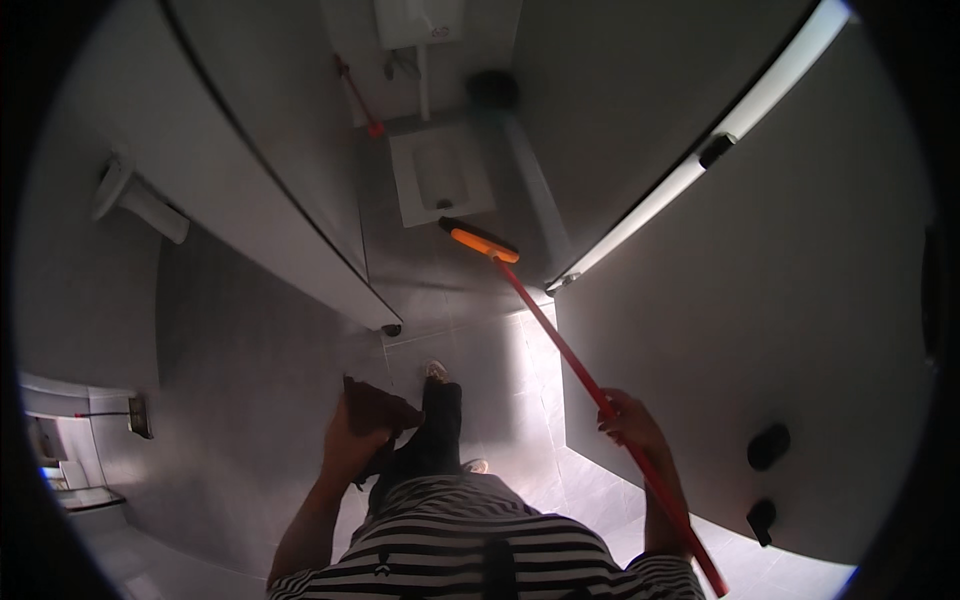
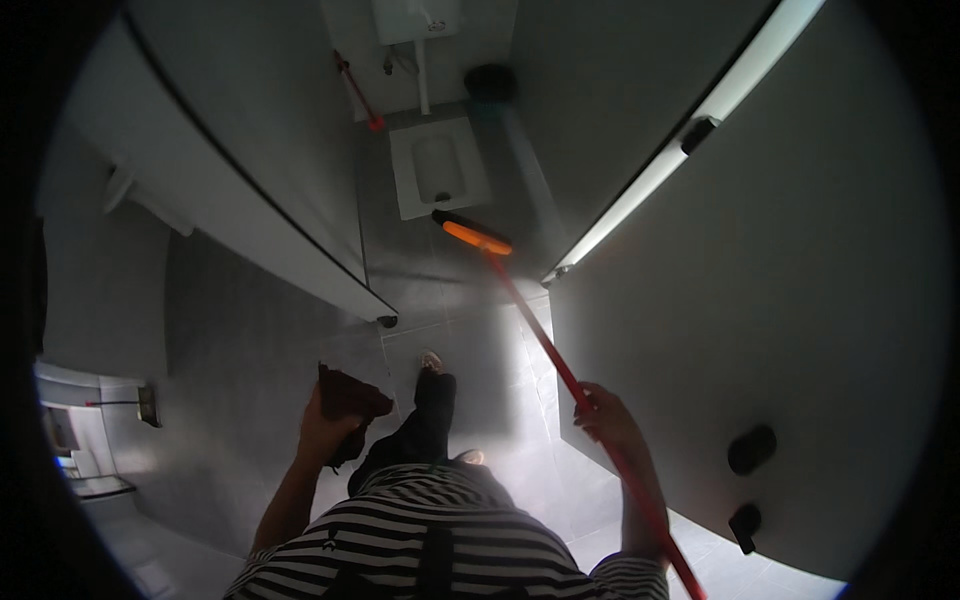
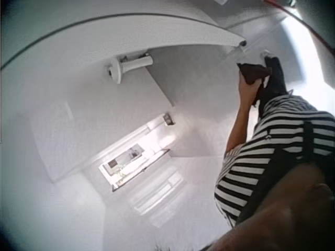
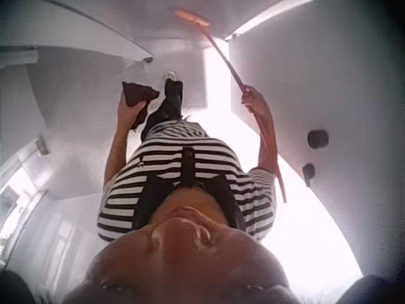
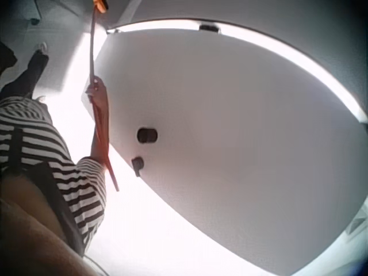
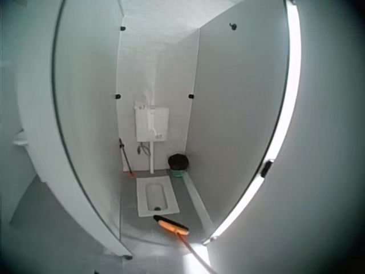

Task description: The person cleans a window sill with a cloth, then sweeps the tiled floor of a public restroom using a broom and dustpan. They also wipe the surfaces of the toilet stalls and the window sill again before sweeping the floor around the urinals and sinks.

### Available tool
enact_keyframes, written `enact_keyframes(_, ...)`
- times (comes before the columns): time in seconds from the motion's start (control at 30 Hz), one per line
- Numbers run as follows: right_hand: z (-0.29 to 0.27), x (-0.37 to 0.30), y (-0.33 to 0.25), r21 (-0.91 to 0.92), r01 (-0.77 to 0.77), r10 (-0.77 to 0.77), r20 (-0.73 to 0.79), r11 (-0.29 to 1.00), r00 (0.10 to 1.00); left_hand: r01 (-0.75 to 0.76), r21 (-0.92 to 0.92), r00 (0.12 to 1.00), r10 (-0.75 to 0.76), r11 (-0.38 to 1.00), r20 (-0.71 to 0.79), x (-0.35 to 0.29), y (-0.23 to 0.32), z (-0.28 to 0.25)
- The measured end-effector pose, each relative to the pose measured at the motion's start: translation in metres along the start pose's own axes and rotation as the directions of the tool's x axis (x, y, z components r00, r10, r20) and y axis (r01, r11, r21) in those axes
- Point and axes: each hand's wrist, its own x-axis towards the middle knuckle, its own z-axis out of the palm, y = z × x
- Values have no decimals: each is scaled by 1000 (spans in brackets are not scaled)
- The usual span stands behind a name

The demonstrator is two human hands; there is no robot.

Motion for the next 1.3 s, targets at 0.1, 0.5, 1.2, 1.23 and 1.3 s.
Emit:
enact_keyframes(0.1,-37,64,-70,-69,52,-50,24,996,998,-30,48,999,31,998,-20,73,12,7)
enact_keyframes(0.5,-98,314,-280,-112,120,-123,-23,986,992,-271,549,963,226,791,150,303,149,16)
enact_keyframes(1.2,-80,334,-344,-2,-334,333,-37,943,942,-43,771,994,104,636,-31,429,218,-19)
enact_keyframes(1.23,-76,331,-356,-25,-326,325,-29,945,945,-19,742,998,61,670,-29,430,223,-22)
enact_keyframes(1.3,-62,332,-388,-35,-324,324,1,946,946,-23,712,1000,20,702,13,430,226,-31)
